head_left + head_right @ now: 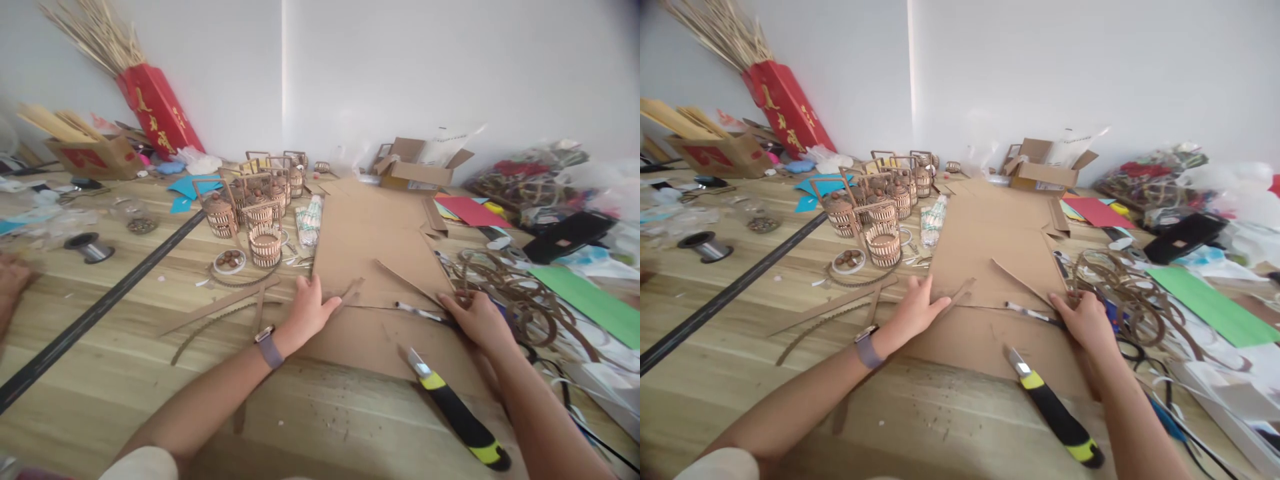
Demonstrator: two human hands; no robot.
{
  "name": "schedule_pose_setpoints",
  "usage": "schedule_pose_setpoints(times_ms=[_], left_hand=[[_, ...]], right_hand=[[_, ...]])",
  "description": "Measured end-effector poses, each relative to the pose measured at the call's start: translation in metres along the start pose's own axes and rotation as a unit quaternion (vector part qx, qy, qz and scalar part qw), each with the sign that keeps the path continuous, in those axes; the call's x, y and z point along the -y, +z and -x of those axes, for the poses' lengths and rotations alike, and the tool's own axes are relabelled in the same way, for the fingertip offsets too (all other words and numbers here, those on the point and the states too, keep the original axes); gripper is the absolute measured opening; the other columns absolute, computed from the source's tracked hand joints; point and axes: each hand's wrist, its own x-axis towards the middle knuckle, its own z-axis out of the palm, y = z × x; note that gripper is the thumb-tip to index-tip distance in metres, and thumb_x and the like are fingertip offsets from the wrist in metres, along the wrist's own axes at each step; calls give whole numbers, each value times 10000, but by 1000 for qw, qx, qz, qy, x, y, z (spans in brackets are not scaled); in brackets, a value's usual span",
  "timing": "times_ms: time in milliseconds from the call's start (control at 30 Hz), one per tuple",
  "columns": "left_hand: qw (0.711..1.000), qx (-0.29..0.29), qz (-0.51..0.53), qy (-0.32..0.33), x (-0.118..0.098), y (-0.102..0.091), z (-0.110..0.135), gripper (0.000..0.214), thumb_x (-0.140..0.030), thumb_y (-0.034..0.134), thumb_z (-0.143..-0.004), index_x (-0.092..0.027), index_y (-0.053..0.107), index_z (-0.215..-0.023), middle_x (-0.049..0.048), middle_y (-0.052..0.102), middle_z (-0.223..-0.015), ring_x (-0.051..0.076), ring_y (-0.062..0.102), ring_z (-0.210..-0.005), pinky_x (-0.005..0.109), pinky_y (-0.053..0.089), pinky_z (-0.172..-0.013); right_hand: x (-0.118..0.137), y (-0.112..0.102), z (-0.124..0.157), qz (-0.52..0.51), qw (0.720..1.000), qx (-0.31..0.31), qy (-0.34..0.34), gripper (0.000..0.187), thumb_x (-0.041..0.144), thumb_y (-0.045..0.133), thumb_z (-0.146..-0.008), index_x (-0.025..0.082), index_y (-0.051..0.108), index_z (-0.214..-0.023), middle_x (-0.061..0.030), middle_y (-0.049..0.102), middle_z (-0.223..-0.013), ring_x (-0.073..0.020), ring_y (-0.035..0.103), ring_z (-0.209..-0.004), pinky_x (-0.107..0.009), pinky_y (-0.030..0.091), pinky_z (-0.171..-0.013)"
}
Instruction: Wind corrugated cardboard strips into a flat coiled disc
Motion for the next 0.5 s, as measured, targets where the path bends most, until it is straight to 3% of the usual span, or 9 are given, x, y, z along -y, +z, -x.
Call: schedule_pose_setpoints(times_ms=[200, 333, 500], left_hand=[[1000, 1, 8, 18, -22, 11, -5, 473, -334, 641, -895, -65, 504, -1259, 205, 519, -1198, 309, 614, -1094, 403, 503, -964], [1000, 0, -6, 10, -8, 6, -4, 477, -285, 611, -912, -54, 471, -1306, 198, 506, -1193, 301, 609, -1080, 416, 505, -957], [999, -5, -40, -13, 23, -12, 2, 486, -285, 581, -920, -33, 477, -1323, 204, 487, -1194, 335, 566, -1148, 437, 493, -965]], right_hand=[[-6, -17, -1, 22, 1000, 4, 13, 511, 603, 503, -848, 126, 638, -969, -183, 648, -803, -343, 664, -815, -435, 481, -705], [11, -7, 8, 23, 1000, 5, 11, 428, 566, 559, -818, 165, 618, -957, -166, 652, -893, -349, 640, -910, -456, 495, -794], [47, 13, 19, 15, 999, 28, -5, 388, 482, 542, -857, 141, 602, -1031, -186, 653, -1033, -343, 594, -1095, -431, 471, -908]])
